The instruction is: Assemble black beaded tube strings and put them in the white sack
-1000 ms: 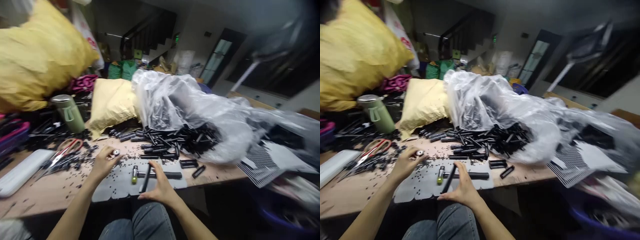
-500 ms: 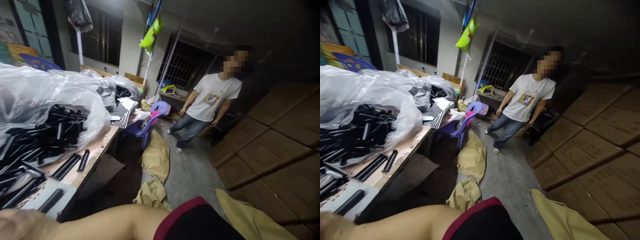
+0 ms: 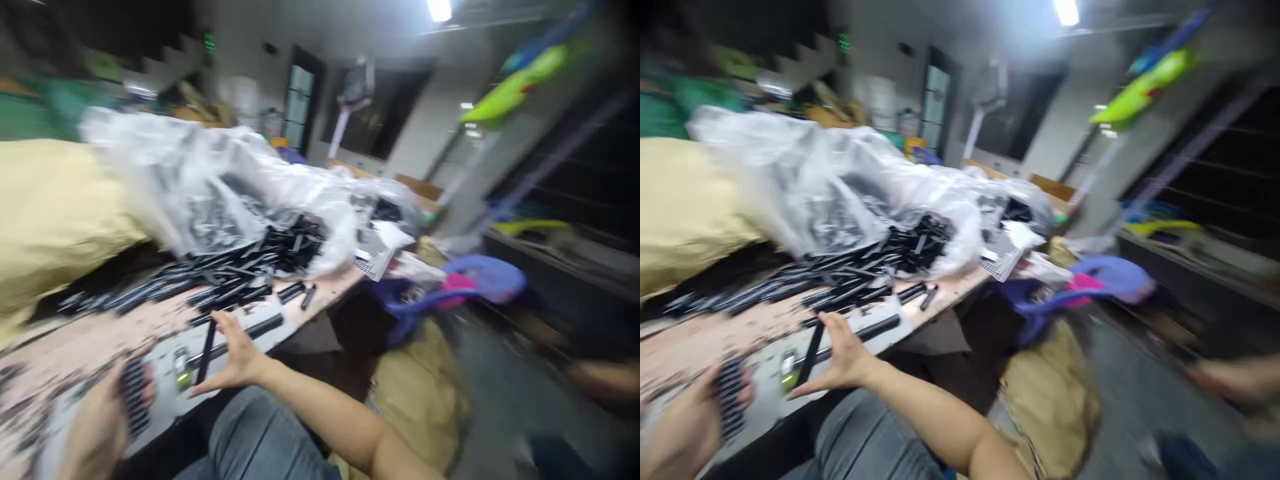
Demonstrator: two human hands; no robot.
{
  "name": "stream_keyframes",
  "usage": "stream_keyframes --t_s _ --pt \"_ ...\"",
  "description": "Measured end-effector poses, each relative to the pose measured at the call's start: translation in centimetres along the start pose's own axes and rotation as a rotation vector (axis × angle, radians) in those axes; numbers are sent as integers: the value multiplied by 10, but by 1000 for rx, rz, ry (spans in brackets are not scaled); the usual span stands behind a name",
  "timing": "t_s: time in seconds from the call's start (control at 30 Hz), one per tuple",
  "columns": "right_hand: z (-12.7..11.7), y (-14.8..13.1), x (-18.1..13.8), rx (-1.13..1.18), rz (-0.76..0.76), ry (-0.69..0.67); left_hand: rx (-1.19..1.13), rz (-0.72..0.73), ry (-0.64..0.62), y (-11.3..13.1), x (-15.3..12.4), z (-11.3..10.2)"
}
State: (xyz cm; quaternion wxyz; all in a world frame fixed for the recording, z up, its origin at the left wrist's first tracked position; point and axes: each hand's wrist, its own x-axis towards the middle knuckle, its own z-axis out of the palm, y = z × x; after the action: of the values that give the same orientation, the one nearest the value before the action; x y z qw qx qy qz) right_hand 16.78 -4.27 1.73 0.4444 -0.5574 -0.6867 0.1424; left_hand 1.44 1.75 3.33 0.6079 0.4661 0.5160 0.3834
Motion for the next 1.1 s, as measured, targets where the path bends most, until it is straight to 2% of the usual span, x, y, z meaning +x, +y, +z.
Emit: stream_keyframes --t_s 0.03,0.1,0.23,0.33,0.47,0.63,0.83,0.9,1.03,1.1 --pt "1 -3 5 75 -61 -96 -111 -63 -1 3 -7 -13" --pt "2 -15 18 171 -146 -269 -335 -133 -61 6 -18 -23" --pt "10 -41 35 225 -269 -458 -466 -124 -18 7 -23 -20" --pt "22 -47 36 194 -301 -492 -504 -109 -1 5 -26 -19" --pt "31 -43 33 155 -240 -486 -468 -88 37 5 -29 -19" --pt "29 -45 32 168 -144 -555 -424 -162 46 7 -28 -16" --pt "38 -42 27 184 -83 -510 -334 -212 25 3 -25 -20" --pt "48 -39 23 158 -77 -486 -197 -124 42 -6 -26 -23" --pt "69 -32 17 30 -98 -370 414 354 200 -33 -30 -28" --pt "67 -26 15 -71 -126 -367 709 521 242 -48 -29 -33"
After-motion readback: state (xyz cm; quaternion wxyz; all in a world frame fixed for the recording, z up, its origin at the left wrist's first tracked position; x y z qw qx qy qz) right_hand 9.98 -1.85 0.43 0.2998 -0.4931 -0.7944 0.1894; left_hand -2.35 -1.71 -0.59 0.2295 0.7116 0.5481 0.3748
